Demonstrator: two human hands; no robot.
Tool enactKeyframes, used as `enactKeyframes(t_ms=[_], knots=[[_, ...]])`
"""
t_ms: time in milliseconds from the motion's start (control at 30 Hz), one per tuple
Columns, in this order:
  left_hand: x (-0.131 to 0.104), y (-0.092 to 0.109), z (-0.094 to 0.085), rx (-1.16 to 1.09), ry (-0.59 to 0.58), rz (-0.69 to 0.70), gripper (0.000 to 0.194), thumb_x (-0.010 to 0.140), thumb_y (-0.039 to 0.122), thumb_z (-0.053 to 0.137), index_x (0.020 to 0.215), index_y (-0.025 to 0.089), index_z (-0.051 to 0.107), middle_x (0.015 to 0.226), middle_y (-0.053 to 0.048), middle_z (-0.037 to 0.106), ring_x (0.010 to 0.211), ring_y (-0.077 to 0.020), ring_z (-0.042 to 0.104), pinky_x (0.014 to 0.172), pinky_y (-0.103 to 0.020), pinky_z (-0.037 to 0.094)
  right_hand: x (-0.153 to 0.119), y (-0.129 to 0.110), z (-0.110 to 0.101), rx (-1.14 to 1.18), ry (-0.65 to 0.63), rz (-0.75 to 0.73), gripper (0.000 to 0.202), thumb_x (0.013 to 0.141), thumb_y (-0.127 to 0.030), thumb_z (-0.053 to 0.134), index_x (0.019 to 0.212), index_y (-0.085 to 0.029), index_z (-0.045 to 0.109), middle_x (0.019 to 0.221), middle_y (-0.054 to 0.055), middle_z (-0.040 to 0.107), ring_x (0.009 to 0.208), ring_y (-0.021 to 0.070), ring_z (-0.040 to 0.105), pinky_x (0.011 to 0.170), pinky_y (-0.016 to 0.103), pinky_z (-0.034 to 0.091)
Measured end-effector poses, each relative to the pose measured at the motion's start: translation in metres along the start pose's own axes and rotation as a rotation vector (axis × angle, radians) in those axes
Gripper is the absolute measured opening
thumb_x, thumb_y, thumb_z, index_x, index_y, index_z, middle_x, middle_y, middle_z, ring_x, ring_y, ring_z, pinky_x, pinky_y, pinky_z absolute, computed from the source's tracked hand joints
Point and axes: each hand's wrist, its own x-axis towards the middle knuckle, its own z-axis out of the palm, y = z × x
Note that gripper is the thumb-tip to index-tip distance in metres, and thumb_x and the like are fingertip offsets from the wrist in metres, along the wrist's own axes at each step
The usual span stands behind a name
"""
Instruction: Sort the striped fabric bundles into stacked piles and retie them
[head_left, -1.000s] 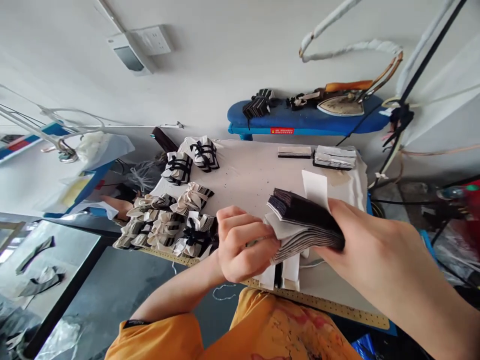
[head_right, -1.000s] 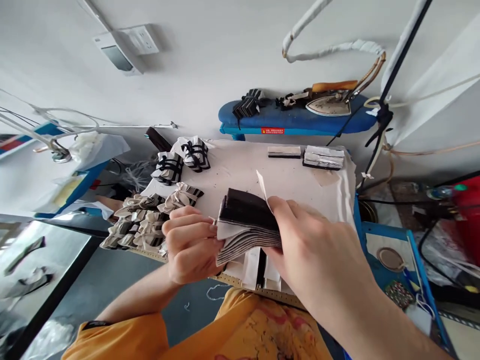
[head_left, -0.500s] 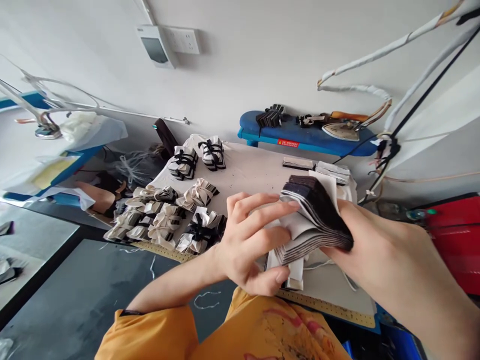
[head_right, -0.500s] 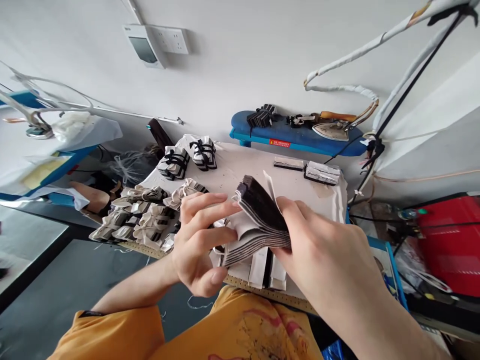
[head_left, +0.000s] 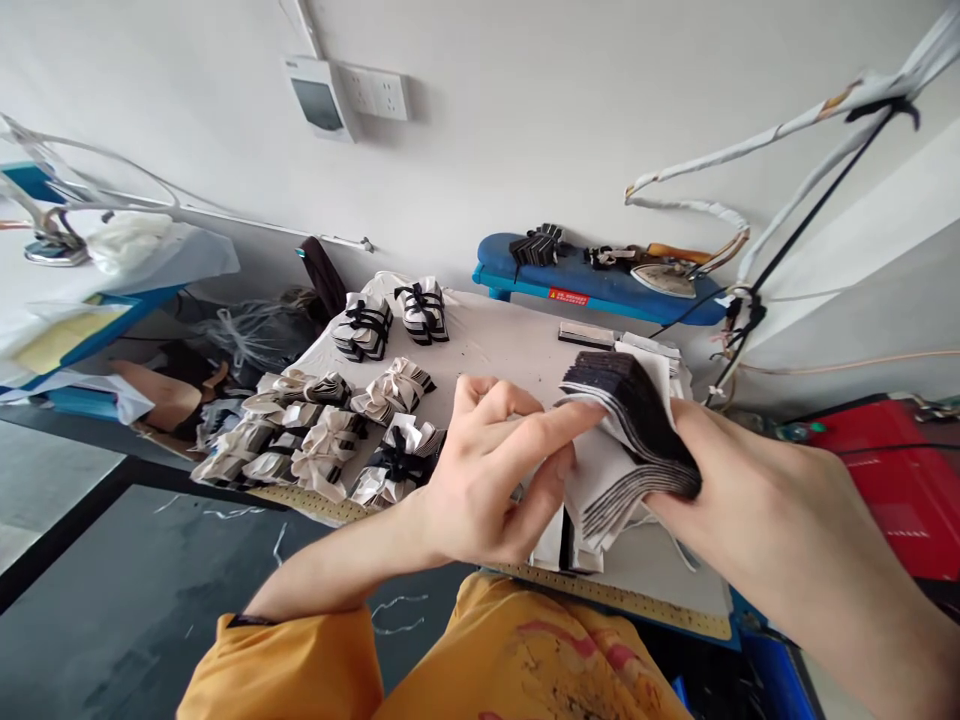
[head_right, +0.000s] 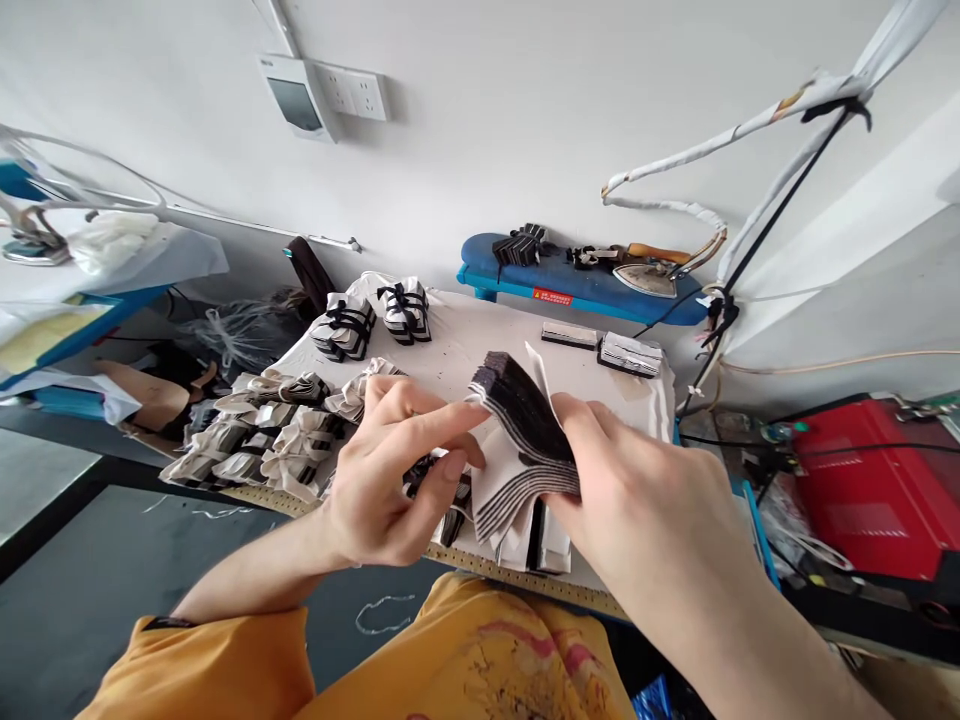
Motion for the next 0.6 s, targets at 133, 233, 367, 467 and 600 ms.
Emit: enactKeyframes(t_ms=[133,233,367,467,600], knots=[[0.003,-0.002,-0.005,0.038,-0.030,0.031,0.040,0.096,0.010,0.058,0.134,0.024,0.056,0.081,0.004,0.074,0.075,-0.0169,0.058,0.079,-0.040,0.037,0.005,-0.005,-0.004,0.074,-0.034,0.012,0.027,0.080,-0.021,0.049,0.104,-0.020,0.062,0.062,-0.001,0.067,0.043,0.0241,0.066,0.037,0.032,0.038],[0.007,-0.004,-0.008,0.063,-0.067,0.054,0.028,0.100,0.024,0.064,0.128,0.025,0.058,0.081,0.003,0.074,0.079,-0.0175,0.060,0.079,-0.039,0.038,0.006,-0.008,-0.005,0.141,-0.061,0.036,0.026,0.082,-0.022,0.054,0.105,-0.019,0.064,0.063,-0.002,0.069,0.044,0.0243,0.067,0.036,0.031,0.041],[0.012,-0.007,-0.008,0.076,-0.137,0.108,0.026,0.101,0.040,0.066,0.122,0.025,0.061,0.087,0.001,0.076,0.083,-0.0185,0.061,0.078,-0.038,0.038,0.008,-0.010,-0.006,0.189,-0.118,0.060,0.027,0.076,-0.020,0.063,0.103,-0.019,0.064,0.063,-0.002,0.069,0.042,0.0224,0.065,0.035,0.029,0.041],[0.013,-0.006,-0.008,0.020,-0.155,0.067,0.021,0.102,0.035,0.065,0.119,0.024,0.061,0.099,-0.002,0.077,0.094,-0.0189,0.066,0.083,-0.037,0.040,0.010,-0.009,-0.007,0.273,-0.192,0.147,0.023,0.072,-0.019,0.066,0.096,-0.020,0.065,0.061,-0.002,0.068,0.043,0.0200,0.062,0.037,0.026,0.041],[0.014,-0.003,-0.009,-0.025,-0.173,0.027,0.009,0.105,0.026,0.058,0.112,0.022,0.064,0.105,-0.003,0.078,0.098,-0.0178,0.068,0.085,-0.035,0.040,0.011,-0.009,-0.007,0.409,-0.234,0.275,0.015,0.070,-0.024,0.067,0.085,-0.023,0.065,0.056,-0.003,0.065,0.045,0.0193,0.061,0.040,0.025,0.042]])
